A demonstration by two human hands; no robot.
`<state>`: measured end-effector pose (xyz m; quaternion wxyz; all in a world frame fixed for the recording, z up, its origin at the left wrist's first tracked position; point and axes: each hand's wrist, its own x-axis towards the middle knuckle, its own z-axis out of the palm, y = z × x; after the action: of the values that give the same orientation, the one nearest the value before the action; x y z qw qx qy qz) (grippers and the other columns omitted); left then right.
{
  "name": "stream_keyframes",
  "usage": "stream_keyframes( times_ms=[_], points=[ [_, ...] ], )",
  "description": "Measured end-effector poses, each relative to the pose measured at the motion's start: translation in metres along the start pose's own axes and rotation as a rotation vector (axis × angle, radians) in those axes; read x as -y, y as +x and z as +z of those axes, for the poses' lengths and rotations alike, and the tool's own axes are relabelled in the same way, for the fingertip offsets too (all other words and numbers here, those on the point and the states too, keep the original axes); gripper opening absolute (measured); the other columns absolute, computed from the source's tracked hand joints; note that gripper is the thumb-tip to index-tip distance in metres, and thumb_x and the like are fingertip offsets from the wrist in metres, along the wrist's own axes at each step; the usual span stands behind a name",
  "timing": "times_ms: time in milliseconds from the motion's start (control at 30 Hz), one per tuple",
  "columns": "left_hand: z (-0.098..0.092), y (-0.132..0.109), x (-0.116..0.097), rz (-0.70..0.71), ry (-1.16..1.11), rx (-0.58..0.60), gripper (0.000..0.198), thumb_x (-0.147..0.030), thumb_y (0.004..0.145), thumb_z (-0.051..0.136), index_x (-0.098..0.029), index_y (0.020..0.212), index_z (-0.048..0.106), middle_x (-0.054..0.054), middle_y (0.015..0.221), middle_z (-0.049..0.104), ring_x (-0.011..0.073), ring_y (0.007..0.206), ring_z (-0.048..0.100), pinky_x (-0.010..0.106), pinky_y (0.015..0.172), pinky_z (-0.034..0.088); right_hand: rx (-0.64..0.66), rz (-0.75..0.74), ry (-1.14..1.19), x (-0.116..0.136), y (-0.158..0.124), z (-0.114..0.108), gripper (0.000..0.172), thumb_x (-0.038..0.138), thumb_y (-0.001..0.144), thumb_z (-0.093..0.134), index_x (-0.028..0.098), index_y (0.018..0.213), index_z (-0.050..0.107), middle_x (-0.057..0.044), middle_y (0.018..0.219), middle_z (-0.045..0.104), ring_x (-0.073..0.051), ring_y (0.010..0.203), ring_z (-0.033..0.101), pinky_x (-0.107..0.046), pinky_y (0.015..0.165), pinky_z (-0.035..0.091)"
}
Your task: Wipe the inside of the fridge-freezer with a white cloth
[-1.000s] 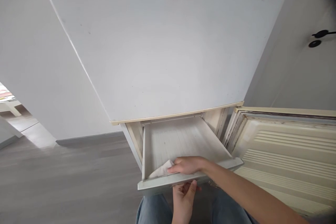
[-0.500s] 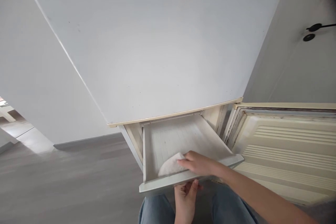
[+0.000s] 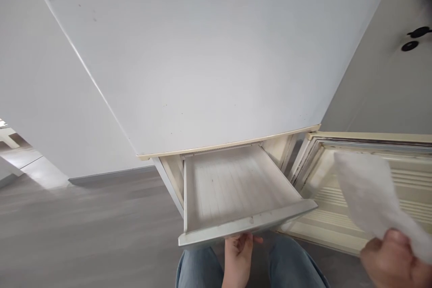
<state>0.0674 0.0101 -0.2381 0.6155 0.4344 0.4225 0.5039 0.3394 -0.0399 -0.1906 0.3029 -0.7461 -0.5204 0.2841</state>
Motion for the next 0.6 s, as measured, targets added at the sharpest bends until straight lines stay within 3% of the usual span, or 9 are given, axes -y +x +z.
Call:
stream_keyframes(
  times_ms=[100, 133, 167, 233, 367, 500, 600],
  points=[
    [-0.002, -0.001, -0.002, -0.007, 0.031, 0.017, 0.026, -0.045, 0.078, 0.057, -0.019, 0.08, 0.064, 0.004, 0.074, 0.074, 0.0179, 0.074, 0.07, 0.036, 0.08, 0.054, -0.582, -0.36, -0.056, 0.013, 0.005, 0.038, 0.06, 0.055, 0.09, 0.02, 0.037, 0.146, 0.029, -0.005, 0.132, 0.055, -0.034, 0.131, 0.039, -0.053, 0.105, 0.038],
    [-0.002, -0.001, -0.003, -0.006, 0.049, 0.012, 0.027, -0.045, 0.079, 0.056, -0.019, 0.079, 0.064, 0.005, 0.074, 0.074, 0.0185, 0.075, 0.07, 0.037, 0.082, 0.054, -0.695, -0.515, -0.106, 0.019, 0.009, 0.051, 0.056, 0.046, 0.092, 0.03, 0.036, 0.147, 0.028, -0.003, 0.139, 0.049, -0.033, 0.132, 0.038, -0.053, 0.109, 0.034],
    [-0.002, -0.002, -0.004, -0.003, 0.069, -0.002, 0.028, -0.046, 0.079, 0.055, -0.019, 0.079, 0.064, 0.005, 0.074, 0.075, 0.0192, 0.076, 0.07, 0.038, 0.084, 0.053, -0.726, -0.621, -0.167, 0.025, 0.013, 0.065, 0.055, 0.037, 0.092, 0.036, 0.035, 0.147, 0.028, -0.002, 0.143, 0.044, -0.032, 0.133, 0.036, -0.053, 0.111, 0.031],
    [-0.002, -0.002, -0.006, -0.004, 0.113, -0.013, 0.031, -0.047, 0.079, 0.053, -0.019, 0.081, 0.065, 0.007, 0.076, 0.076, 0.0207, 0.079, 0.07, 0.04, 0.087, 0.051, -0.682, -0.692, -0.251, 0.034, 0.016, 0.091, 0.056, 0.026, 0.093, 0.036, 0.034, 0.147, 0.027, -0.001, 0.148, 0.038, -0.032, 0.136, 0.031, -0.054, 0.113, 0.025],
    [-0.003, -0.002, -0.012, 0.006, 0.171, -0.003, 0.038, -0.051, 0.078, 0.052, -0.018, 0.077, 0.069, 0.009, 0.077, 0.076, 0.0229, 0.078, 0.068, 0.043, 0.086, 0.052, -0.633, -0.7, -0.261, 0.052, 0.003, 0.135, 0.056, 0.025, 0.093, 0.034, 0.028, 0.149, 0.026, -0.003, 0.148, 0.037, -0.032, 0.138, 0.027, -0.054, 0.113, 0.02],
    [-0.008, -0.001, -0.006, 0.02, 0.135, 0.034, 0.036, -0.049, 0.075, 0.057, -0.018, 0.086, 0.071, 0.012, 0.093, 0.076, 0.0257, 0.093, 0.068, 0.047, 0.096, 0.051, -0.523, -0.839, -0.271, 0.083, -0.017, 0.161, 0.058, 0.027, 0.091, 0.034, 0.021, 0.148, 0.028, -0.004, 0.144, 0.043, -0.031, 0.137, 0.031, -0.05, 0.111, 0.021],
    [-0.009, -0.004, 0.007, 0.085, 0.306, 0.003, 0.042, -0.05, 0.08, 0.045, -0.021, 0.097, 0.07, 0.016, 0.107, 0.074, 0.0305, 0.104, 0.065, 0.053, 0.101, 0.048, -0.453, -0.881, -0.27, 0.107, -0.024, 0.174, 0.056, 0.031, 0.093, 0.032, 0.02, 0.147, 0.03, -0.003, 0.144, 0.043, -0.03, 0.135, 0.033, -0.046, 0.108, 0.027]
  ],
)
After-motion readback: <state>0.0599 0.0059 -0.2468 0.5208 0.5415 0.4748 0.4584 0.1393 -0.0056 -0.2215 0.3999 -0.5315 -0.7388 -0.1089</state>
